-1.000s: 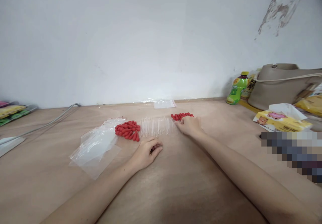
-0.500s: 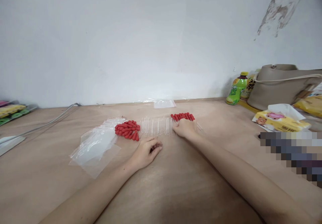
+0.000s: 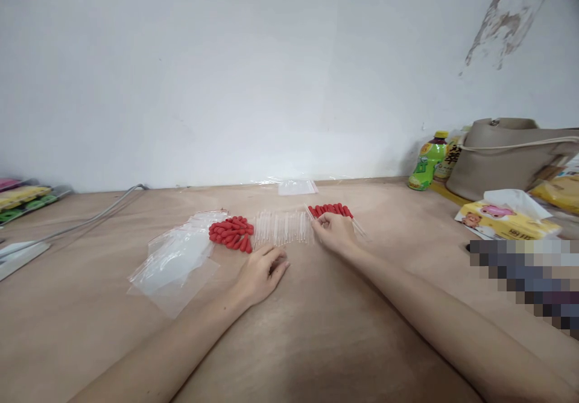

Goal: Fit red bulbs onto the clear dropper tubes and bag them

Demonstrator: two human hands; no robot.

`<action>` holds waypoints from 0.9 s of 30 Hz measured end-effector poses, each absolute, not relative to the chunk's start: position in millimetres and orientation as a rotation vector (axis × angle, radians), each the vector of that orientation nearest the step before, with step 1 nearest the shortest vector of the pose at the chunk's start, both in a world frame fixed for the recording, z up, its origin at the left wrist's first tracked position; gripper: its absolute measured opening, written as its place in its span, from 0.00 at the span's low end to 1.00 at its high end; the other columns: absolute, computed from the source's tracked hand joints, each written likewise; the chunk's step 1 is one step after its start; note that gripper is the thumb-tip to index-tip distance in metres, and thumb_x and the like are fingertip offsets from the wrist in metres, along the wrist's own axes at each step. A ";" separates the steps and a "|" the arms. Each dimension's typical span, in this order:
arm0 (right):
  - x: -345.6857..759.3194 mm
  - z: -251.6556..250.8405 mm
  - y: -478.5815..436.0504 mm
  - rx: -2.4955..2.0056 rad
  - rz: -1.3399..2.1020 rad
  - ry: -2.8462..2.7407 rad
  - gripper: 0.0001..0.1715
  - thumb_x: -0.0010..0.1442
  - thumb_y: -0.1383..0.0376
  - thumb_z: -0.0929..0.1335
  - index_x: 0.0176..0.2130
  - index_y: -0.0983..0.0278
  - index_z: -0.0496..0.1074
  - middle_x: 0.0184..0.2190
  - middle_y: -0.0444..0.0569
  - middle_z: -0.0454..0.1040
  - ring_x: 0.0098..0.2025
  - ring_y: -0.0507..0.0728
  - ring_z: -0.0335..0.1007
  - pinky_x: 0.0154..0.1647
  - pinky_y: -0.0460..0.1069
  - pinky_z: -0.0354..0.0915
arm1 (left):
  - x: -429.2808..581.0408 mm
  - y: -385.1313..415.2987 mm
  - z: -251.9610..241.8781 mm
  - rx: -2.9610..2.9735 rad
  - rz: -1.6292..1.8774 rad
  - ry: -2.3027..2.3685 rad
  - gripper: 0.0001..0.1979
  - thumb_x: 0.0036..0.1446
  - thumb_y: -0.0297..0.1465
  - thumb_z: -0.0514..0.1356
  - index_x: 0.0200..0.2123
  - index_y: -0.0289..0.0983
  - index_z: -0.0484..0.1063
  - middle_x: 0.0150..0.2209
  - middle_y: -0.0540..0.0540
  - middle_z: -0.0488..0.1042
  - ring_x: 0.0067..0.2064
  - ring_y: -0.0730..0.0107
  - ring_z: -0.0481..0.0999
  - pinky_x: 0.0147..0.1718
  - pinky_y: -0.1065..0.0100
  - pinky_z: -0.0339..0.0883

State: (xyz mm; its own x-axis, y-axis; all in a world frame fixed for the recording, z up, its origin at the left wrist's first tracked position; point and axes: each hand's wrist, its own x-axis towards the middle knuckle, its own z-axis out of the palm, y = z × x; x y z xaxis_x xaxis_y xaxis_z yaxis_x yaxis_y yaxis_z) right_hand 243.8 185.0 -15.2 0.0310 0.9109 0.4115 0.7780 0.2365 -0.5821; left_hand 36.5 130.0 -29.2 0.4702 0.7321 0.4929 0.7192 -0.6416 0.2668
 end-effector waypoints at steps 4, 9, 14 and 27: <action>248.0 -32.0 156.8 -1.226 -0.029 -2.052 0.12 0.53 0.61 0.63 0.23 0.64 0.69 0.18 0.43 0.67 0.25 0.51 0.62 0.34 0.48 0.51 | 19.3 133.3 -20.7 2.966 0.898 1.711 0.11 0.56 0.33 0.51 0.27 0.35 0.67 0.28 0.43 0.67 0.34 0.62 0.65 0.34 0.63 0.59; 259.8 -38.3 139.1 -0.993 -0.084 -2.266 0.10 0.55 0.62 0.63 0.26 0.64 0.69 0.22 0.46 0.68 0.29 0.53 0.61 0.35 0.49 0.52 | -3.9 142.4 -10.5 3.003 0.715 2.159 0.15 0.58 0.36 0.48 0.28 0.34 0.68 0.30 0.40 0.67 0.35 0.58 0.64 0.34 0.61 0.56; 260.8 -34.7 140.5 -0.990 -0.017 -2.293 0.08 0.54 0.61 0.65 0.31 0.64 0.69 0.30 0.48 0.67 0.35 0.54 0.61 0.35 0.49 0.54 | -6.7 148.9 -10.6 2.851 0.716 2.312 0.15 0.56 0.37 0.48 0.30 0.34 0.70 0.32 0.39 0.67 0.37 0.55 0.63 0.36 0.59 0.54; 254.3 -33.3 143.0 -1.032 0.023 -2.294 0.09 0.55 0.61 0.65 0.31 0.64 0.69 0.29 0.48 0.66 0.35 0.54 0.61 0.37 0.49 0.55 | -3.3 158.0 -9.5 2.648 0.647 2.555 0.15 0.52 0.39 0.51 0.26 0.34 0.70 0.33 0.38 0.68 0.39 0.52 0.63 0.38 0.57 0.54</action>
State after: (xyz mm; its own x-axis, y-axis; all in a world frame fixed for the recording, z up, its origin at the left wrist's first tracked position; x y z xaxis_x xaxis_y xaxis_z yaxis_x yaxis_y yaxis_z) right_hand 254.3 143.0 -33.3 -0.5060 0.6825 0.5274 0.6718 0.6954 -0.2553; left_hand -3.3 158.0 -9.5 0.0903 0.7890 0.6077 0.9832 0.0266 -0.1807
